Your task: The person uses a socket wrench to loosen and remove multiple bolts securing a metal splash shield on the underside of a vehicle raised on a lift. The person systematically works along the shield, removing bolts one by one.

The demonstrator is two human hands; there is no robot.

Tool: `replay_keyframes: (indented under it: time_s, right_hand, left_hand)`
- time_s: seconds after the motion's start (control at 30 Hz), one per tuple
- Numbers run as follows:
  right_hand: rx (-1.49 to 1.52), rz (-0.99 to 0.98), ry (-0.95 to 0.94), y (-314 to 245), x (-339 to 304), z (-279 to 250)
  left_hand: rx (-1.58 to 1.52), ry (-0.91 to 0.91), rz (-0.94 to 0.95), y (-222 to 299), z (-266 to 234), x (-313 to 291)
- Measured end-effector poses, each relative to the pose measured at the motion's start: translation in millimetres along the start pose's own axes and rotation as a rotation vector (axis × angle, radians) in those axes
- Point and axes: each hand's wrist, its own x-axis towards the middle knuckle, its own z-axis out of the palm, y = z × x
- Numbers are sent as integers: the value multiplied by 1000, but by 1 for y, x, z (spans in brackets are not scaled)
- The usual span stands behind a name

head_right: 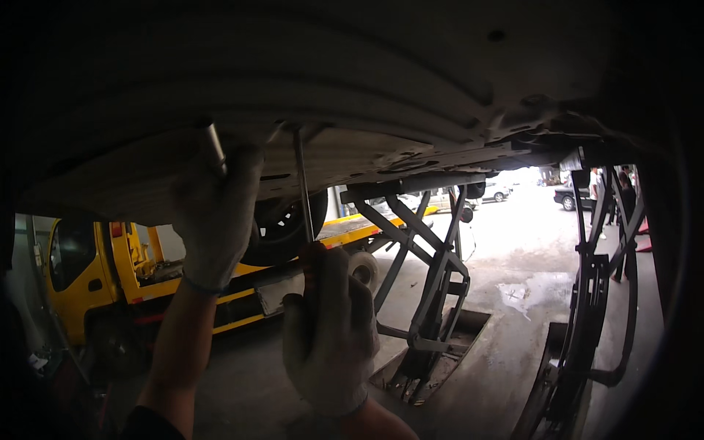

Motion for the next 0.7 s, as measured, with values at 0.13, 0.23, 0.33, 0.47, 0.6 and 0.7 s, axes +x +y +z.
replay_keyframes:
  time_s: [0.13,0.23,0.33,0.47,0.6,0.7]
  right_hand:
    - [-128,12,83,-20,6,2]
    - [-12,104,17,-27,9,3]
    - [145,156,12,-18,7,11]
    - [46,180,37,-17,6,15]
    - [131,105,27,-10,11,10]
    - [232,11,54,11,9,15]
  left_hand:
    - [333,128,410,-10,8,2]
    - [297,-22,266,-26,13,-8]
    - [164,-56,222,-27,17,-10]
    - [267,-129,263,-26,11,-4]
    - [-42,-117,47,-1,11,9]
    - [368,62,464,-3,20,6]
